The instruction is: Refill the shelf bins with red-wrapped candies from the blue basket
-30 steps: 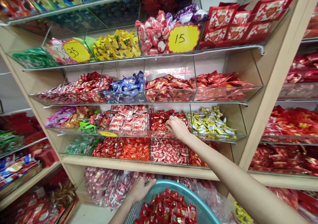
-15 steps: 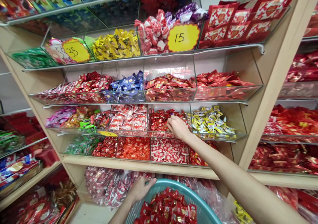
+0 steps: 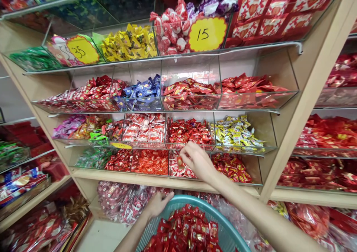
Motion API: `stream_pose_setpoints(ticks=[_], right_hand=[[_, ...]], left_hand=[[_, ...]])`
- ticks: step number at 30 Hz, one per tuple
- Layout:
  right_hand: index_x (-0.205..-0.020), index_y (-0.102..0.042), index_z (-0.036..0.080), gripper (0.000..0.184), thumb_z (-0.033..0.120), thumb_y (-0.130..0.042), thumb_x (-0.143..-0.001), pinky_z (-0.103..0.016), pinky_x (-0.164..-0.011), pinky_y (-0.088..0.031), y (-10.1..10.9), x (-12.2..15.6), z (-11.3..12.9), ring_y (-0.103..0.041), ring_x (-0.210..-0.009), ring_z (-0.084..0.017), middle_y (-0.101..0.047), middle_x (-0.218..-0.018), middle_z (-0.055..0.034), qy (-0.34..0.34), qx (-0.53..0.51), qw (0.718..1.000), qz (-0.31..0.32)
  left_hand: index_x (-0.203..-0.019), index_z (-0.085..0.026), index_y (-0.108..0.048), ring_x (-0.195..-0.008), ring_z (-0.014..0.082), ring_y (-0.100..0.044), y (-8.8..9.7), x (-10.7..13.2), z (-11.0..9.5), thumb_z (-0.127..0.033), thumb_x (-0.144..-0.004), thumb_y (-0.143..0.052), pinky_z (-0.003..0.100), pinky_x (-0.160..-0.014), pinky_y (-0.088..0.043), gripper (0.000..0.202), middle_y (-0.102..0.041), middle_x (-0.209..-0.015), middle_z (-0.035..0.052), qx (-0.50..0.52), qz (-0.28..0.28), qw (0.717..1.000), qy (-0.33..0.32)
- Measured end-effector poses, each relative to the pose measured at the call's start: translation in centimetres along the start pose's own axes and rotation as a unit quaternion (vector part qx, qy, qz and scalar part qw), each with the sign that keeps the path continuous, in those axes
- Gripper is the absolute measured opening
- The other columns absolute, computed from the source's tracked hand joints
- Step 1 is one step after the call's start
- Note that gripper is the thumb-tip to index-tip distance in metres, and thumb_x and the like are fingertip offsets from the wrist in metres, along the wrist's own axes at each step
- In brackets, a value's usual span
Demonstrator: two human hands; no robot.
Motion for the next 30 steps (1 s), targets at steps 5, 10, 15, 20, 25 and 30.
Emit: stream_pose_setpoints(ticks=[5, 10, 15, 20, 25, 30], right_hand=[[-0.077, -0.055, 0.020, 0.021, 0.025, -0.041, -0.091, -0.030, -0.070, -0.043, -8.0, 6.9, -0.5, -0.053, -0.079, -0.018, -0.057, -0.083, -0.0042, -0.071, -0.073, 0.987, 0.124], [-0.075, -0.056, 0.019, 0.017, 0.023, -0.046, -0.088, -0.028, -0.069, -0.042, -13.0, 10.5, -2.0, -0.055, -0.075, -0.016, -0.056, -0.080, -0.0023, -0.136, -0.119, 0.968, 0.175], [-0.072, -0.058, 0.018, 0.016, 0.020, -0.048, -0.084, -0.026, -0.062, -0.038, -15.7, 11.9, -3.6, -0.053, -0.067, -0.014, -0.055, -0.072, -0.0002, -0.167, -0.152, 0.961, 0.160], [-0.069, -0.061, 0.017, 0.017, 0.017, -0.050, -0.082, -0.026, -0.062, -0.038, -16.8, 13.4, -5.4, -0.055, -0.068, -0.015, -0.058, -0.070, -0.0009, -0.200, -0.149, 0.955, 0.163], [-0.082, -0.065, 0.019, 0.022, 0.034, -0.051, -0.089, -0.028, -0.069, -0.042, -12.3, 11.0, -4.8, -0.057, -0.076, -0.017, -0.060, -0.081, -0.0039, -0.175, -0.123, 0.968, 0.132], [-0.087, -0.065, 0.021, 0.027, 0.039, -0.046, -0.092, -0.029, -0.071, -0.043, -4.6, 4.1, -2.9, -0.057, -0.079, -0.018, -0.059, -0.086, -0.0056, -0.079, -0.068, 0.993, 0.050]], left_hand=[[-0.070, -0.015, -0.067, -0.070, 0.0226, -0.064, -0.2, -0.1, 0.1, -0.081, -0.077, -0.018, 0.025, -0.057, -0.035, 0.082, -0.069, -0.073, 0.0107, 0.013, -0.004, 1.000, 0.000], [-0.071, -0.016, -0.069, -0.070, 0.0218, -0.064, -0.2, -0.1, 0.1, -0.080, -0.079, -0.018, 0.025, -0.056, -0.033, 0.082, -0.069, -0.072, 0.0107, 0.001, -0.006, 1.000, -0.006], [-0.072, -0.015, -0.069, -0.072, 0.0219, -0.064, -0.1, -0.1, -0.1, -0.077, -0.081, -0.019, 0.025, -0.056, -0.033, 0.080, -0.070, -0.073, 0.0113, -0.005, -0.013, 1.000, -0.014], [-0.074, -0.015, -0.069, -0.073, 0.0220, -0.064, 0.1, 0.1, 0.0, -0.076, -0.081, -0.021, 0.025, -0.057, -0.035, 0.078, -0.071, -0.077, 0.0110, -0.004, -0.013, 1.000, -0.009], [-0.076, -0.017, -0.069, -0.076, 0.0232, -0.065, 0.1, 0.1, -0.1, -0.076, -0.081, -0.024, 0.026, -0.060, -0.037, 0.075, -0.072, -0.081, 0.0109, 0.017, -0.012, 1.000, -0.013], [-0.075, -0.015, -0.069, -0.073, 0.0233, -0.065, -0.1, -0.1, 0.0, -0.077, -0.081, -0.020, 0.025, -0.058, -0.036, 0.079, -0.071, -0.076, 0.0118, 0.015, -0.006, 1.000, -0.015]])
Point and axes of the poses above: each hand's wrist, its own x-axis away from the middle knuckle, its own y-axis out of the back of the hand, z = x × y, the point moved 8 cm from there along -x, towards the middle knuckle
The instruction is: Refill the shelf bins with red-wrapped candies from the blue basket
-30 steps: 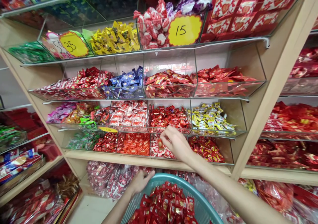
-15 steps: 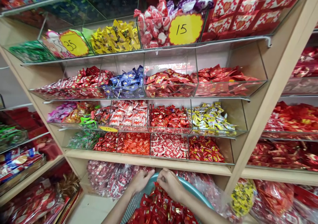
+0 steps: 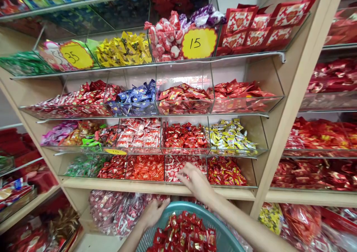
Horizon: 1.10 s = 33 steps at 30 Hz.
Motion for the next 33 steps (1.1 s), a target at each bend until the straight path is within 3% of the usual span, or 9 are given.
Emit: stream_pose_setpoints(ticks=[3, 6, 10, 14, 33], right_hand=[[-0.081, -0.065, 0.021, 0.026, 0.037, -0.046, -0.092, -0.029, -0.072, -0.042, 4.3, -4.4, 1.0, -0.056, -0.078, -0.018, -0.059, -0.082, -0.0044, 0.048, 0.046, 0.995, -0.072], [-0.078, -0.065, 0.021, 0.024, 0.034, -0.048, -0.089, -0.029, -0.071, -0.041, 7.3, -8.4, -0.1, -0.056, -0.077, -0.018, -0.059, -0.080, -0.0038, 0.047, 0.087, 0.983, -0.155], [-0.071, -0.065, 0.020, 0.025, 0.037, -0.052, -0.085, -0.030, -0.068, -0.041, 8.4, -11.5, -3.3, -0.057, -0.072, -0.018, -0.061, -0.076, -0.0040, 0.008, 0.075, 0.974, -0.214], [-0.063, -0.063, 0.020, 0.029, 0.040, -0.053, -0.081, -0.029, -0.066, -0.041, 8.4, -11.4, -5.5, -0.056, -0.064, -0.017, -0.060, -0.067, -0.0034, -0.033, 0.035, 0.965, -0.259], [-0.061, -0.062, 0.021, 0.023, 0.037, -0.059, -0.078, -0.026, -0.060, -0.035, 6.6, -11.5, -5.5, -0.057, -0.069, -0.016, -0.062, -0.075, -0.0022, -0.093, 0.148, 0.974, -0.145]], left_hand=[[-0.074, -0.015, -0.068, -0.072, 0.0229, -0.065, 0.0, 0.0, 0.0, -0.077, -0.081, -0.020, 0.025, -0.059, -0.037, 0.079, -0.071, -0.076, 0.0117, -0.002, 0.002, 1.000, 0.003], [-0.075, -0.015, -0.068, -0.074, 0.0232, -0.065, 0.1, 0.0, 0.2, -0.077, -0.081, -0.021, 0.026, -0.059, -0.037, 0.078, -0.071, -0.080, 0.0121, -0.007, -0.007, 1.000, 0.012], [-0.074, -0.016, -0.067, -0.073, 0.0227, -0.065, 0.2, 0.0, 0.3, -0.078, -0.080, -0.022, 0.026, -0.059, -0.037, 0.077, -0.071, -0.080, 0.0121, 0.000, -0.016, 1.000, 0.011], [-0.069, -0.017, -0.065, -0.071, 0.0219, -0.064, 0.1, 0.0, 0.3, -0.078, -0.080, -0.023, 0.026, -0.058, -0.036, 0.075, -0.070, -0.077, 0.0116, 0.009, -0.014, 1.000, 0.003], [-0.070, -0.016, -0.066, -0.072, 0.0241, -0.065, 0.1, 0.1, 0.1, -0.078, -0.080, -0.023, 0.027, -0.060, -0.038, 0.075, -0.069, -0.075, 0.0126, -0.006, -0.002, 1.000, 0.019]])
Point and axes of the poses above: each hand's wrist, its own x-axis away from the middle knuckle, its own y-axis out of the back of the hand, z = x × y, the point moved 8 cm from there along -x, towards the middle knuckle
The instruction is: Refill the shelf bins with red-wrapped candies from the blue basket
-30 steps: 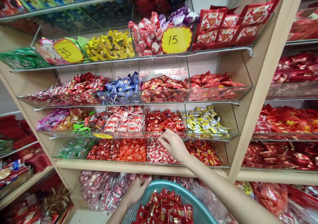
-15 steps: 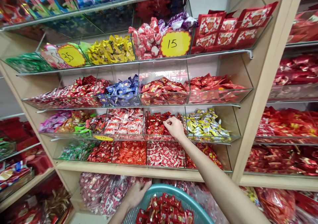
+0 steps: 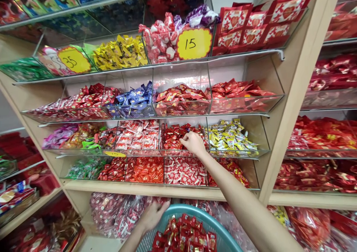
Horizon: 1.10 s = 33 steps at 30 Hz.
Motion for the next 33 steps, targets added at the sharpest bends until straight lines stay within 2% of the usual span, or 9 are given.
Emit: stream_pose_setpoints(ticks=[8, 15, 23, 28, 30, 33], right_hand=[[-0.063, -0.064, 0.020, 0.018, 0.029, -0.057, -0.077, -0.025, -0.061, -0.037, -0.3, -0.2, 0.1, -0.057, -0.067, -0.015, -0.063, -0.074, -0.0019, 0.030, -0.028, 0.999, 0.002], [-0.059, -0.059, 0.020, 0.022, 0.033, -0.057, -0.076, -0.026, -0.062, -0.039, 0.1, -0.3, -0.1, -0.056, -0.063, -0.015, -0.062, -0.070, -0.0023, 0.035, -0.111, 0.993, -0.013], [-0.060, -0.057, 0.019, 0.034, 0.045, -0.052, -0.081, -0.029, -0.062, -0.040, 2.1, 0.1, -0.4, -0.049, -0.061, -0.015, -0.053, -0.063, -0.0016, 0.056, -0.207, 0.971, -0.110], [-0.065, -0.058, 0.019, 0.028, 0.040, -0.053, -0.085, -0.029, -0.064, -0.040, 4.3, 3.6, 1.6, -0.047, -0.063, -0.015, -0.051, -0.067, -0.0009, 0.102, -0.222, 0.958, -0.150], [-0.069, -0.059, 0.020, 0.026, 0.037, -0.052, -0.087, -0.029, -0.064, -0.040, 4.5, 6.2, 2.9, -0.048, -0.065, -0.015, -0.053, -0.069, -0.0013, 0.120, -0.225, 0.959, -0.123], [-0.073, -0.060, 0.021, 0.024, 0.036, -0.050, -0.089, -0.030, -0.066, -0.042, 3.1, 10.7, 4.3, -0.052, -0.070, -0.017, -0.056, -0.073, -0.0029, 0.136, -0.237, 0.961, -0.035]], left_hand=[[-0.073, -0.017, -0.067, -0.074, 0.0232, -0.065, -0.1, -0.1, 0.0, -0.079, -0.079, -0.021, 0.026, -0.065, -0.040, 0.077, -0.070, -0.076, 0.0112, 0.002, 0.013, 1.000, -0.008], [-0.071, -0.016, -0.067, -0.068, 0.0221, -0.064, -0.1, -0.2, 0.0, -0.079, -0.079, -0.021, 0.026, -0.059, -0.038, 0.078, -0.069, -0.072, 0.0112, -0.001, 0.002, 1.000, -0.008], [-0.072, -0.015, -0.067, -0.069, 0.0226, -0.064, 0.0, -0.1, 0.0, -0.079, -0.079, -0.021, 0.027, -0.058, -0.037, 0.079, -0.069, -0.073, 0.0119, -0.012, 0.003, 1.000, 0.001], [-0.077, -0.014, -0.068, -0.070, 0.0224, -0.063, 0.0, -0.1, 0.1, -0.079, -0.079, -0.021, 0.027, -0.059, -0.036, 0.081, -0.070, -0.078, 0.0133, -0.014, 0.002, 1.000, 0.004], [-0.078, -0.013, -0.069, -0.070, 0.0226, -0.063, -0.1, -0.1, 0.0, -0.079, -0.079, -0.021, 0.027, -0.059, -0.036, 0.081, -0.070, -0.078, 0.0138, -0.019, 0.004, 1.000, 0.005], [-0.078, -0.012, -0.069, -0.070, 0.0232, -0.064, -0.1, -0.1, -0.2, -0.079, -0.079, -0.021, 0.027, -0.059, -0.036, 0.082, -0.070, -0.079, 0.0147, -0.021, 0.004, 1.000, 0.002]])
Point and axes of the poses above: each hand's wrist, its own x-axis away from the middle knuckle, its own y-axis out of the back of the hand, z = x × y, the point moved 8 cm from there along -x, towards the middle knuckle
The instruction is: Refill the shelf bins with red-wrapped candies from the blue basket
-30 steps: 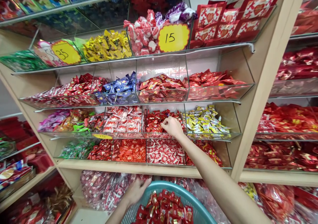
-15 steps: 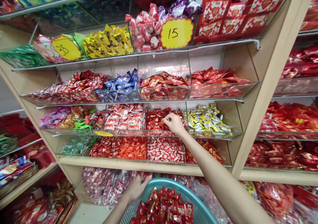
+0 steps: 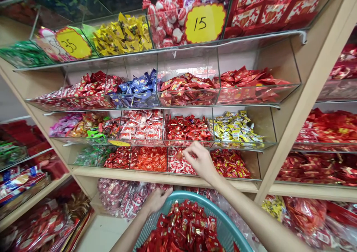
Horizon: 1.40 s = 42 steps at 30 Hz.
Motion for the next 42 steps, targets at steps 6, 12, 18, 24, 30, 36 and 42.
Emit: stream_pose_setpoints(ticks=[6, 12, 18, 24, 30, 36, 42], right_hand=[[-0.076, -0.061, 0.022, 0.026, 0.036, -0.046, -0.092, -0.030, -0.069, -0.043, -4.8, 8.9, -1.1, -0.054, -0.075, -0.017, -0.057, -0.076, -0.0036, -0.081, -0.023, 0.983, 0.161], [-0.070, -0.059, 0.020, 0.031, 0.040, -0.046, -0.090, -0.029, -0.067, -0.042, -7.9, 13.8, -3.7, -0.055, -0.072, -0.016, -0.057, -0.076, -0.0026, -0.162, -0.026, 0.958, 0.235], [-0.063, -0.057, 0.019, 0.038, 0.048, -0.048, -0.086, -0.028, -0.063, -0.042, -8.8, 15.4, -6.0, -0.054, -0.067, -0.016, -0.055, -0.070, -0.0011, -0.239, -0.060, 0.949, 0.199], [-0.059, -0.054, 0.020, 0.039, 0.047, -0.048, -0.086, -0.029, -0.061, -0.040, -8.6, 16.6, -7.6, -0.053, -0.065, -0.018, -0.053, -0.065, -0.0014, -0.252, -0.034, 0.949, 0.186], [-0.070, -0.062, 0.021, 0.037, 0.046, -0.044, -0.090, -0.032, -0.067, -0.042, -6.1, 14.2, -6.6, -0.057, -0.072, -0.020, -0.058, -0.076, -0.0044, -0.223, 0.056, 0.955, 0.188], [-0.080, -0.065, 0.023, 0.032, 0.042, -0.043, -0.091, -0.031, -0.069, -0.042, -2.0, 5.3, -3.0, -0.056, -0.075, -0.019, -0.058, -0.079, -0.0050, -0.112, 0.089, 0.981, 0.129], [-0.085, -0.066, 0.022, 0.021, 0.035, -0.050, -0.088, -0.029, -0.067, -0.041, 2.0, -3.6, -2.3, -0.056, -0.074, -0.018, -0.059, -0.084, -0.0039, -0.044, 0.198, 0.977, 0.058]], left_hand=[[-0.078, -0.013, -0.069, -0.072, 0.0238, -0.064, -0.1, 0.0, -0.1, -0.080, -0.078, -0.022, 0.026, -0.061, -0.037, 0.082, -0.070, -0.080, 0.0153, 0.016, 0.011, 1.000, 0.005], [-0.081, -0.014, -0.069, -0.073, 0.0228, -0.064, -0.1, 0.1, -0.1, -0.079, -0.079, -0.022, 0.026, -0.061, -0.037, 0.081, -0.071, -0.084, 0.0147, 0.016, 0.010, 1.000, 0.003], [-0.084, -0.013, -0.069, -0.074, 0.0227, -0.064, 0.0, 0.2, 0.0, -0.079, -0.079, -0.021, 0.026, -0.062, -0.037, 0.082, -0.071, -0.086, 0.0148, 0.008, 0.000, 1.000, -0.001], [-0.081, -0.013, -0.070, -0.074, 0.0241, -0.065, 0.0, 0.2, -0.1, -0.078, -0.080, -0.022, 0.026, -0.060, -0.037, 0.080, -0.071, -0.083, 0.0148, 0.018, 0.004, 1.000, -0.001], [-0.082, -0.014, -0.070, -0.078, 0.0248, -0.065, 0.1, 0.3, -0.3, -0.077, -0.080, -0.023, 0.027, -0.065, -0.039, 0.079, -0.072, -0.085, 0.0144, 0.019, 0.005, 1.000, -0.004], [-0.083, -0.014, -0.071, -0.078, 0.0248, -0.065, -0.1, 0.0, 0.0, -0.076, -0.081, -0.023, 0.028, -0.065, -0.039, 0.077, -0.071, -0.084, 0.0129, 0.027, 0.002, 1.000, -0.009], [-0.082, -0.015, -0.070, -0.078, 0.0237, -0.065, -0.5, -0.2, 0.6, -0.077, -0.081, -0.022, 0.027, -0.064, -0.038, 0.078, -0.071, -0.085, 0.0113, 0.023, 0.004, 1.000, 0.003]])
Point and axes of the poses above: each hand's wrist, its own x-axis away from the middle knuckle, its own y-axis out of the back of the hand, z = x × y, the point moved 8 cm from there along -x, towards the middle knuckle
